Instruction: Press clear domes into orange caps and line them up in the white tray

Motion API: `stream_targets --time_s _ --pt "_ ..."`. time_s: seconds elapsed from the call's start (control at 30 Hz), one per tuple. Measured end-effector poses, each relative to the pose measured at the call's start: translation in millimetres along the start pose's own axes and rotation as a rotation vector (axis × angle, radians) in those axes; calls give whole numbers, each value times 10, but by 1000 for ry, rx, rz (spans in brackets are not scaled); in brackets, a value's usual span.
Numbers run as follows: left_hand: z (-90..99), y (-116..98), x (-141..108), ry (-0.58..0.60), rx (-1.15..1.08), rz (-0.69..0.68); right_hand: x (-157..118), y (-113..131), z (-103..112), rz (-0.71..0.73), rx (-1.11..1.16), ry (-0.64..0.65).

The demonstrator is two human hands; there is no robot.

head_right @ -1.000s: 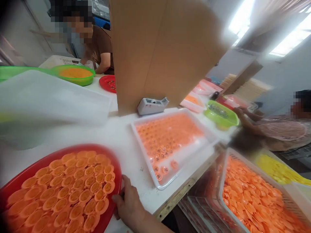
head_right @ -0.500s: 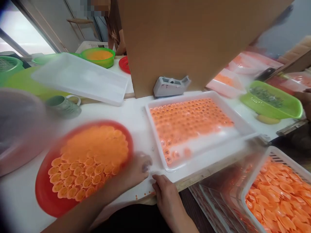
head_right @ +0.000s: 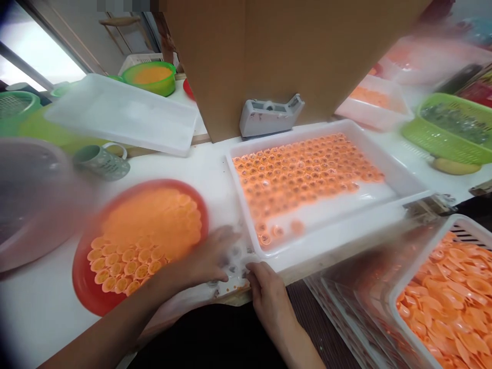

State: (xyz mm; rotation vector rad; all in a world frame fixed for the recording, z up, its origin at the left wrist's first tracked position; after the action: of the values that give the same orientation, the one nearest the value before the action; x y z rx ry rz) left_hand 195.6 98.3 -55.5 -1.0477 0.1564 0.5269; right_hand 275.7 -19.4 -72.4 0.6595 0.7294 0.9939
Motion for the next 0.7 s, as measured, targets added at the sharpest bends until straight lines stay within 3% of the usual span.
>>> stream_targets --time_s 0.1,0.3,0.47,0.6,0.7 --pt "99 9 -80 65 -27 3 4 -10 -19 14 -31 12" --pt "334 -116 -250 75 26 -77 16 48 -83 35 -96 23" --pt "649 -19 -400 -161 -97 18 74 449 -294 232 -125 128" --pt "851 262 -681 -310 -136 154 104 822 -624 409 -206 294" --pt "947 506 -946 -394 -107 203 111 921 -800 447 -282 360"
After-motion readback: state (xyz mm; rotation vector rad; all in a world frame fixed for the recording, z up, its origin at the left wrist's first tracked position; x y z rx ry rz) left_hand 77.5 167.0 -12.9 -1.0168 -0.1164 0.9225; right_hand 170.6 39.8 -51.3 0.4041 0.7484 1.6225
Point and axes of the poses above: each hand's wrist, its own x-axis towards the middle knuckle, its own z-axis out of the back of the hand, y = z × x, the point moved 10 cm from there along x, towards the middle knuckle, and after that the axes turned 6 degrees about -z, right-handed, at the moved point
